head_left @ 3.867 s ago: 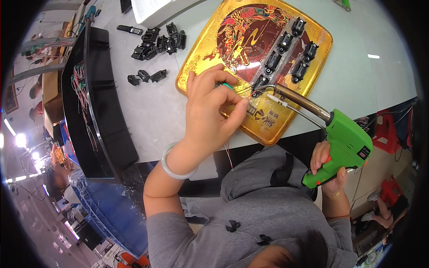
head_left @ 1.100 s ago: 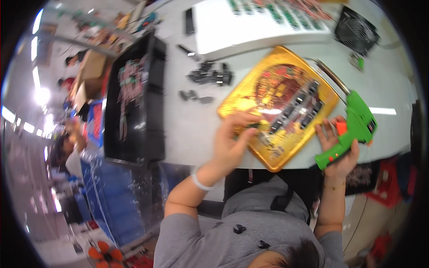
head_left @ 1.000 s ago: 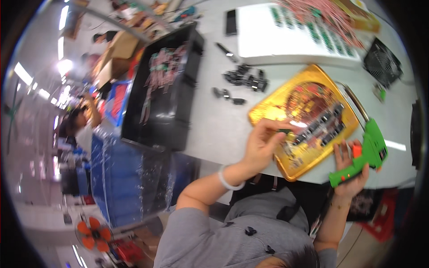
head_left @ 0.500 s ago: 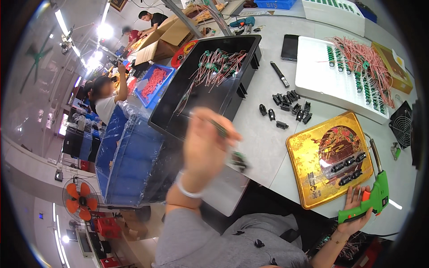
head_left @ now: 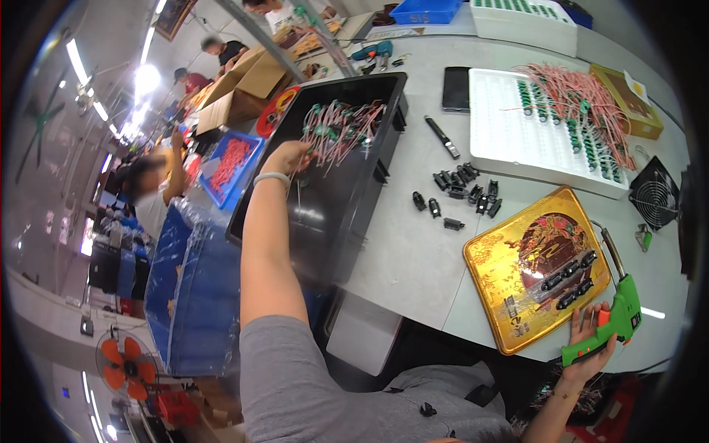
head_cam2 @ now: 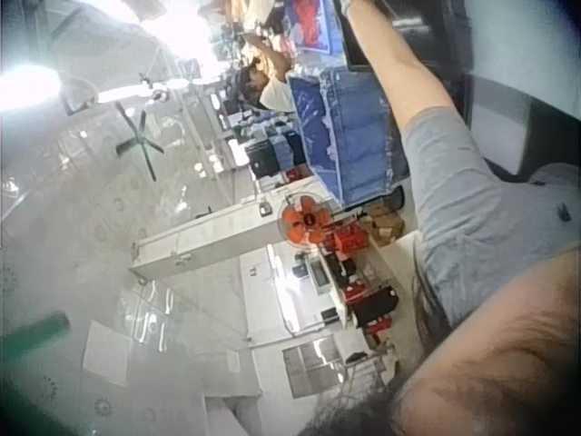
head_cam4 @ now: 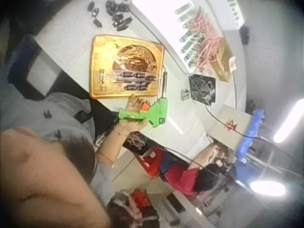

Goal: Soldering wire connections onto small electronic circuit board components at a factory assembly station.

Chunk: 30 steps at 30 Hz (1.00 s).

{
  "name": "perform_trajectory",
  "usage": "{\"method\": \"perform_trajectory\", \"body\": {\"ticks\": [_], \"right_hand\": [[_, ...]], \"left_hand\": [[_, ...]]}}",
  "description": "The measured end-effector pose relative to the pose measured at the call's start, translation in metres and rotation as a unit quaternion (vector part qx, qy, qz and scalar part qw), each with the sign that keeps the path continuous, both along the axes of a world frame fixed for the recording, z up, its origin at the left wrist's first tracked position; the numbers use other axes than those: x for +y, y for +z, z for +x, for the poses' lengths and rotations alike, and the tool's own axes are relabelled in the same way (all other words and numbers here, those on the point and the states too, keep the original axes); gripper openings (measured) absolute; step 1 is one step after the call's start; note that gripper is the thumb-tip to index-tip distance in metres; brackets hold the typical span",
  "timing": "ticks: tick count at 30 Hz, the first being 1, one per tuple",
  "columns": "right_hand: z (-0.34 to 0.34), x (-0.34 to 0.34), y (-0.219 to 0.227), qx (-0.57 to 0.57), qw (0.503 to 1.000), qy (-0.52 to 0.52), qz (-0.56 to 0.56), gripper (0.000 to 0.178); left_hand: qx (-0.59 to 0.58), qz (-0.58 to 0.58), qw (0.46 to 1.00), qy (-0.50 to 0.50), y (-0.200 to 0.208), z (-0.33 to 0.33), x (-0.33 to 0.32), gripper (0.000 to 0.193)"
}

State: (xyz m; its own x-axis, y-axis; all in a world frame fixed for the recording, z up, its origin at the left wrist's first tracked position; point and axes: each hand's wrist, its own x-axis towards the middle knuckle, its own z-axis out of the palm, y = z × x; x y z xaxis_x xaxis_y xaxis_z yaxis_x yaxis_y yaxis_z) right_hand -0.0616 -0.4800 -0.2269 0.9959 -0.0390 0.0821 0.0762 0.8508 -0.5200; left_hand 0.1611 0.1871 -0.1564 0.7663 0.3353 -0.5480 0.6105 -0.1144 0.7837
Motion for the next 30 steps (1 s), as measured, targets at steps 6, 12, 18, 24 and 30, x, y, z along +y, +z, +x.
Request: {"method": "perform_trajectory", "body": {"ticks": [6, 12, 18, 24, 30], "right_hand": [[-0.001, 0.002, 0.002, 0.006, 1.000, -0.021, -0.006, 0.053], [0.001, 0.000, 0.004, -0.012, 1.000, -0.003, 0.008, 0.052], [0.002, 0.005, 0.006, -0.019, 0.999, -0.013, 0.024, 0.052], [0.002, 0.006, -0.005, 0.025, 0.997, -0.045, 0.051, 0.056], [-0.004, -0.006, 0.001, 0.017, 0.997, -0.059, 0.042, 0.057]], "left_hand": [[-0.057, 0.246, 0.967, 0.021, -0.036, 0.011, 0.023, 0.015], [-0.154, 0.617, 0.764, -0.107, -0.023, 0.013, 0.006, 0.023], [-0.331, 0.441, 0.831, 0.075, 0.038, 0.007, 0.018, 0.018], [-0.435, 0.098, 0.868, -0.218, 0.123, -0.054, -0.299, 0.015], [-0.297, -0.185, 0.600, -0.719, 0.150, -0.171, -0.472, 0.010]]}}
